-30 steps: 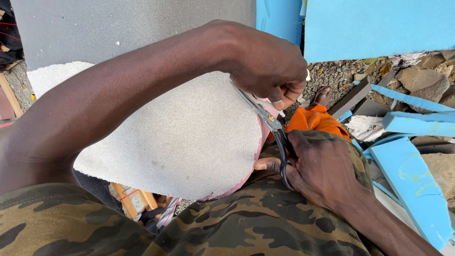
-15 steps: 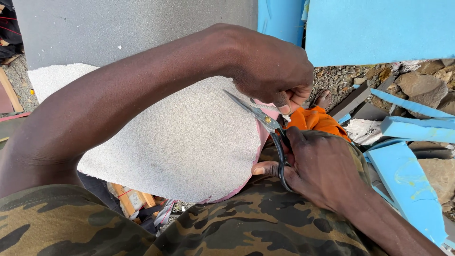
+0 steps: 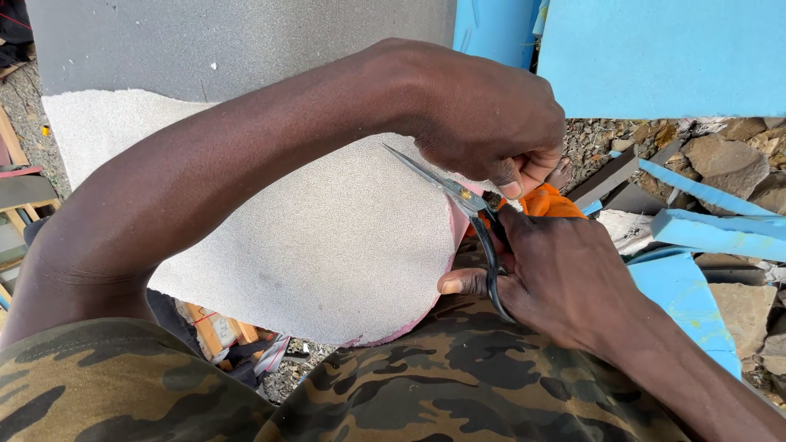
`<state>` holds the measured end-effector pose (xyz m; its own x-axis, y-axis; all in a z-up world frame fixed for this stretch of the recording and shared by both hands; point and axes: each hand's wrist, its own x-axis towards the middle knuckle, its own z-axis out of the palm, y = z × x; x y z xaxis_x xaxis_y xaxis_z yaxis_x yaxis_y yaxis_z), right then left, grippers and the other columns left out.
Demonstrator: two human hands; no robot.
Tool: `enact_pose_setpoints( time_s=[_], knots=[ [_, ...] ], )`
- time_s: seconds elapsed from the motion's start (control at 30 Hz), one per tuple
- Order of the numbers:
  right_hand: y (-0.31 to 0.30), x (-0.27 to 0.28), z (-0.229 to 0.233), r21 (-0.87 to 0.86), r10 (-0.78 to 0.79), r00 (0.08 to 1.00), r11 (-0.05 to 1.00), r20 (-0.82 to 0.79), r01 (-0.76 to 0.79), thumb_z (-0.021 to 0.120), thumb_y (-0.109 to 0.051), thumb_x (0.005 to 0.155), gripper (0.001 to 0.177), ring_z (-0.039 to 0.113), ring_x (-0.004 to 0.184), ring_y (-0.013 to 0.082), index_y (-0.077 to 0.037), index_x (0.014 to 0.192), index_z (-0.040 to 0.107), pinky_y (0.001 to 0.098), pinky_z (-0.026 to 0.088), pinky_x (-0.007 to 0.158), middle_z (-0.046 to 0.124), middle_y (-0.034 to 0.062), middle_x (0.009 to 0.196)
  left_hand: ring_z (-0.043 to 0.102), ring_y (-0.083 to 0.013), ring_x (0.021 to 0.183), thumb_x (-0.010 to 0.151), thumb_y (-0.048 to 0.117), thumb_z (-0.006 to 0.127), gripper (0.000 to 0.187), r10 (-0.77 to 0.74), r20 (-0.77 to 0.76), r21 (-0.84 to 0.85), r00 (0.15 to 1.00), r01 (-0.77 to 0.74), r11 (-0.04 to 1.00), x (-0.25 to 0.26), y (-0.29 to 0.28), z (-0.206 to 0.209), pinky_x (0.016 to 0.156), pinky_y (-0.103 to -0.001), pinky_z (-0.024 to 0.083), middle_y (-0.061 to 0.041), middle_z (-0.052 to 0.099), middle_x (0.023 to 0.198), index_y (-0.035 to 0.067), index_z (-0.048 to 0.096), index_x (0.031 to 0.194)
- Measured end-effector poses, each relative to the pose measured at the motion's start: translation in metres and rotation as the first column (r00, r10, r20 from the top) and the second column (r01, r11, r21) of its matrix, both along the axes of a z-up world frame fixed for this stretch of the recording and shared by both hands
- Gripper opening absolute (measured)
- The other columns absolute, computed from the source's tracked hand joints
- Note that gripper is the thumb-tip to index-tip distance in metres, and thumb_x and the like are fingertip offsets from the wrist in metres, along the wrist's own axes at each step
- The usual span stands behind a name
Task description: Cutting upholstery fabric to shape using a pair of scissors
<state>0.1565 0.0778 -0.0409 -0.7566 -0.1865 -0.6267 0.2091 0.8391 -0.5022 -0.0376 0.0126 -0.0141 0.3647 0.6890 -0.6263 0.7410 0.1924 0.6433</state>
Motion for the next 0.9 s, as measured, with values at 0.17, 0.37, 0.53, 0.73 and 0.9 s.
enact_pose_setpoints(
  time_s=[0.17,0.37,0.53,0.73,0.9],
  knots=[
    [0.008,0.014,-0.027,-0.03,0.04,0.985,0.999,-0.167,-0.046,0.058,-0.082,0.083,0.07,0.055,0.063,0.0503,-0.011,0.084,0.057,0.0544,0.038,0.056,0.063,0.0146,0.058,0.049,-0.0163,0.057,0.085,0.012,0.067,0.012,0.048,0.01,0.037,0.999,-0.048,0.998,-0.001,-0.002,0.002,0.053,-0.038,0.039,0.002,0.064,0.064,0.019,0.071,0.076],
    [0.013,-0.008,-0.006,0.003,0.088,0.993,0.996,-0.073,-0.088,0.058,-0.088,0.082,0.078,0.059,0.065,0.05,-0.011,0.093,0.058,0.053,0.04,0.058,0.063,0.018,0.064,0.045,-0.0136,0.053,0.084,0.007,0.059,0.02,0.066,0.0,0.055,0.998,-0.066,0.996,-0.003,0.0,0.008,0.053,-0.038,0.036,0.004,0.057,0.057,0.022,0.068,0.073],
    [0.018,-0.014,-0.006,-0.023,0.065,0.998,0.998,0.027,-0.064,0.064,-0.088,0.077,0.076,0.06,0.067,0.0497,-0.013,0.088,0.059,0.0517,0.037,0.061,0.066,0.0179,0.066,0.042,-0.0134,0.052,0.084,0.005,0.06,0.023,0.076,0.022,0.09,0.997,-0.078,0.993,-0.006,-0.005,-0.001,0.053,-0.037,0.036,0.004,0.054,0.056,0.021,0.065,0.069],
    [0.025,-0.007,-0.01,-0.014,0.124,0.989,0.992,-0.074,-0.126,0.055,-0.088,0.078,0.076,0.064,0.062,0.0473,-0.018,0.105,0.061,0.0542,0.042,0.059,0.069,0.0123,0.06,0.056,-0.017,0.061,0.087,0.015,0.069,0.009,0.122,0.078,0.188,0.989,-0.135,0.973,-0.008,-0.006,-0.014,0.056,-0.039,0.041,0.002,0.069,0.069,0.018,0.072,0.08],
    [0.022,-0.017,-0.005,-0.035,0.138,0.99,0.99,-0.005,-0.138,0.06,-0.094,0.074,0.078,0.058,0.065,0.0441,-0.017,0.08,0.053,0.0486,0.039,0.059,0.066,0.0097,0.067,0.053,-0.016,0.062,0.087,0.01,0.065,0.014,0.149,0.102,0.172,0.984,-0.165,0.971,-0.006,-0.005,-0.005,0.057,-0.038,0.039,0.004,0.067,0.069,0.02,0.069,0.078]
  ],
)
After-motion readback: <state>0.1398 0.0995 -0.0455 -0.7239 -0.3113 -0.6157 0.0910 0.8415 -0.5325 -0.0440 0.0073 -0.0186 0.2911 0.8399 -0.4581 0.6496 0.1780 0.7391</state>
